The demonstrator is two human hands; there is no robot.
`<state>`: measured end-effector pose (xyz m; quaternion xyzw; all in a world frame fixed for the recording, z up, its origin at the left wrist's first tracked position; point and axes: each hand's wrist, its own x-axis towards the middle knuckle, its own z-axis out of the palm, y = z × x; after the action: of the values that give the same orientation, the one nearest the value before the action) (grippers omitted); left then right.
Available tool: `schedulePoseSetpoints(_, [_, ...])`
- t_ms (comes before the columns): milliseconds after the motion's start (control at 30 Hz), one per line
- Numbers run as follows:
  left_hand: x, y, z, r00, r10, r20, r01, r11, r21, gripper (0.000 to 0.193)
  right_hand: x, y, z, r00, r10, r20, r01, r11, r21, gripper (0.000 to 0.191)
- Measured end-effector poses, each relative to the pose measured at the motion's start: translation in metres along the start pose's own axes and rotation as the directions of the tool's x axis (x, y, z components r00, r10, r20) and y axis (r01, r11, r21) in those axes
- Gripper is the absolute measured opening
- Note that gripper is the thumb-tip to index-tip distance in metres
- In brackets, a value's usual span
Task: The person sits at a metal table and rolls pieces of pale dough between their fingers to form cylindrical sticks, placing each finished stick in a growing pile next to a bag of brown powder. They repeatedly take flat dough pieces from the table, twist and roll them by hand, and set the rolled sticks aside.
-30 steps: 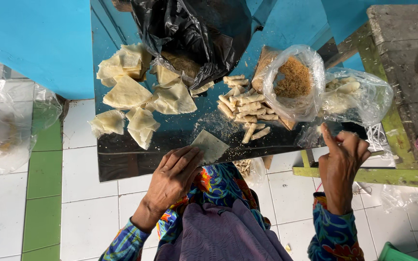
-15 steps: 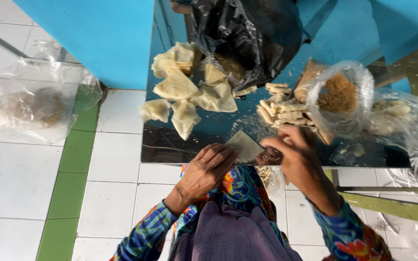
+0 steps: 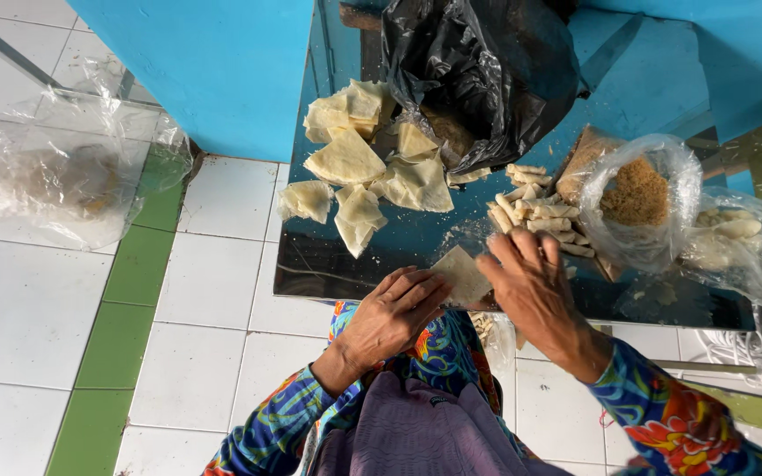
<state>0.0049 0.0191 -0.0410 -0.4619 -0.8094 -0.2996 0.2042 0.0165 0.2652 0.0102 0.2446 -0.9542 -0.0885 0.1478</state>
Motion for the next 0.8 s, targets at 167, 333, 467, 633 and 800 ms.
schedulePoseSetpoints(167, [0.004, 0.001, -0.003, 1.0, -0.017, -0.026, 0.016, 0.998, -0.056, 0.041, -0.017, -0.024, 0.003, 0.995, 0.075, 0.062, -0.089, 0.96, 0.264, 0.046])
schedulePoseSetpoints(333, [0.008, 0.0, -0.002, 0.998, 0.017, -0.062, -0.02, 0.999, -0.037, 0.036, -0.047, 0.061, -0.023, 0.956, 0.29, -0.043, -0.221, 0.809, 0.545, 0.048])
schedulePoseSetpoints(467, [0.007, 0.001, 0.0, 0.998, -0.006, -0.056, 0.003, 0.998, -0.055, 0.034, -0.045, 0.146, -0.025, 0.762, 0.64, 0.1, -0.624, 0.685, 0.375, 0.036])
schedulePoseSetpoints(633, [0.009, 0.003, 0.001, 0.999, -0.019, -0.046, 0.016, 0.998, -0.059, 0.034, -0.019, 0.183, 0.01, 0.704, 0.659, 0.264, -0.71, 0.665, 0.231, 0.054])
schedulePoseSetpoints(800, [0.009, 0.005, -0.004, 0.996, -0.073, -0.052, 0.066, 0.991, -0.119, 0.029, -0.018, 0.179, 0.033, 0.764, 0.61, 0.208, -0.645, 0.729, 0.23, 0.054])
